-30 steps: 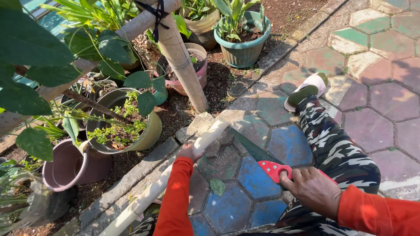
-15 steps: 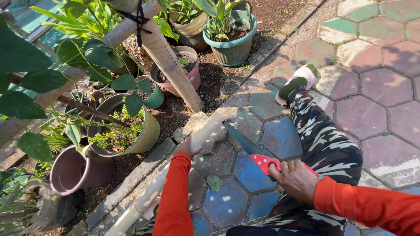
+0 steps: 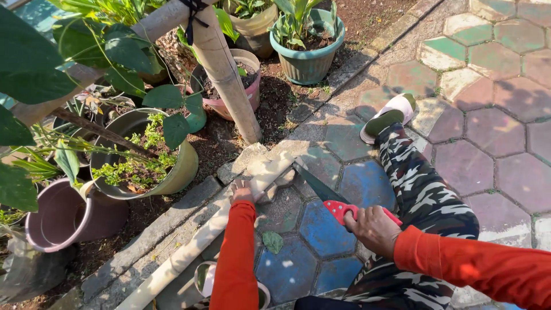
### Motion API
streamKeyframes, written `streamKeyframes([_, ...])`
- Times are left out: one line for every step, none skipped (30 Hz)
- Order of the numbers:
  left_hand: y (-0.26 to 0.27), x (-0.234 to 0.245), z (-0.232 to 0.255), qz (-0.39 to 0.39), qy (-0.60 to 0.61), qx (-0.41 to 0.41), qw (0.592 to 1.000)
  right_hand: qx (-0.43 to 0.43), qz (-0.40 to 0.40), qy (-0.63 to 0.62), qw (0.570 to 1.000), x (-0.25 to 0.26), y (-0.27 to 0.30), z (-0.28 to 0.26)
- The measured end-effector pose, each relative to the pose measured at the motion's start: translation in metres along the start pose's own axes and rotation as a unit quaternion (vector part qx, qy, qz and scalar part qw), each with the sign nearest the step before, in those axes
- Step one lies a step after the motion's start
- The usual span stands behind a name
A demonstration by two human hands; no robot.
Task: Sawing a bamboo pole into smaller pieces using a hand saw.
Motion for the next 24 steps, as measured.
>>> streamKeyframes([0.008,0.014,0.001,0.030,0.015,0.006,0.999,0.000,-0.001,0.012,1.000,0.003,-0.006,0.000])
streamKeyframes([0.017,0.029,0.002,0.060,0.030,0.012,0.998,0.001,-0.003,0.023,1.000,0.007,-0.011,0.001])
streamKeyframes([0.011,0.029,0.002,0.065,0.030,0.012,0.997,-0.001,0.001,0.026,1.000,0.007,-0.018,0.000])
streamKeyframes([0.004,0.024,0.001,0.027,0.012,0.032,0.999,-0.006,-0.009,0.032,0.999,0.005,-0.024,-0.001])
streamKeyframes([0.004,0.013,0.000,-0.016,-0.006,0.051,0.999,-0.010,-0.022,0.035,0.999,0.001,-0.025,-0.005])
streamKeyframes([0.006,0.028,0.003,-0.016,-0.006,0.050,0.999,-0.011,-0.023,0.035,0.999,0.008,-0.024,0.002])
streamKeyframes([0.017,0.033,0.003,-0.028,0.013,0.051,0.998,-0.009,-0.022,0.029,0.999,0.013,-0.020,0.003])
streamKeyframes([0.027,0.039,0.004,-0.041,0.032,0.052,0.997,-0.007,-0.021,0.023,0.999,0.019,-0.015,0.004])
streamKeyframes([0.025,0.033,0.002,-0.044,0.032,0.055,0.997,-0.004,-0.023,0.022,1.000,0.020,-0.015,0.007])
streamKeyframes([0.024,0.029,0.002,-0.039,0.031,0.050,0.998,0.001,-0.034,0.022,0.999,0.020,-0.014,0.010])
streamKeyframes([0.017,0.032,0.004,-0.028,0.029,0.042,0.998,0.000,-0.044,0.025,0.999,0.021,-0.018,0.017])
streamKeyframes([0.015,0.030,0.002,-0.026,0.029,0.042,0.998,-0.001,-0.042,0.027,0.999,0.018,-0.022,0.018])
streamKeyframes([0.012,0.026,0.001,-0.034,0.018,0.054,0.998,0.003,-0.061,0.018,0.998,0.012,-0.024,0.019])
streamKeyframes([0.009,0.023,0.001,-0.041,0.007,0.067,0.997,0.008,-0.080,0.008,0.997,0.006,-0.027,0.019])
streamKeyframes([0.017,0.029,0.004,-0.047,0.006,0.066,0.997,0.009,-0.084,0.004,0.996,0.005,-0.022,0.017])
streamKeyframes([0.025,0.036,0.007,-0.044,0.000,0.064,0.997,0.004,-0.087,-0.008,0.996,0.003,-0.017,0.016])
streamKeyframes([0.032,0.046,0.006,-0.039,-0.004,0.067,0.997,0.002,-0.086,-0.017,0.996,0.002,-0.017,0.017])
streamKeyframes([0.032,0.042,0.007,-0.042,-0.003,0.071,0.997,0.007,-0.086,-0.018,0.996,0.004,-0.016,0.016])
streamKeyframes([0.034,0.041,0.007,-0.037,-0.001,0.069,0.997,0.007,-0.062,-0.010,0.998,0.009,-0.016,0.014])
streamKeyframes([0.037,0.039,0.008,-0.032,0.002,0.067,0.997,0.007,-0.037,-0.001,0.999,0.016,-0.015,0.013])
streamKeyframes([0.036,0.039,0.006,-0.029,0.002,0.067,0.997,0.006,-0.035,0.000,0.999,0.012,-0.027,0.016])
streamKeyframes([0.036,0.037,0.004,-0.043,0.014,0.071,0.996,-0.006,-0.050,-0.005,0.999,0.007,-0.039,0.020])
streamKeyframes([0.035,0.037,0.006,-0.054,0.027,0.072,0.996,-0.021,-0.064,-0.008,0.998,0.002,-0.050,0.028])
streamKeyframes([0.043,0.035,0.007,-0.049,0.028,0.071,0.996,-0.024,-0.061,-0.004,0.998,0.005,-0.053,0.032])
Point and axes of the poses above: each hand's wrist, its own y-axis away from the middle knuckle, its own x-axis out of the back of the hand, z = x × y, the point moved 7 cm from there along -y, towards the middle knuckle, and after that the axes turned 7 degrees about x, right-handed, at the moved point
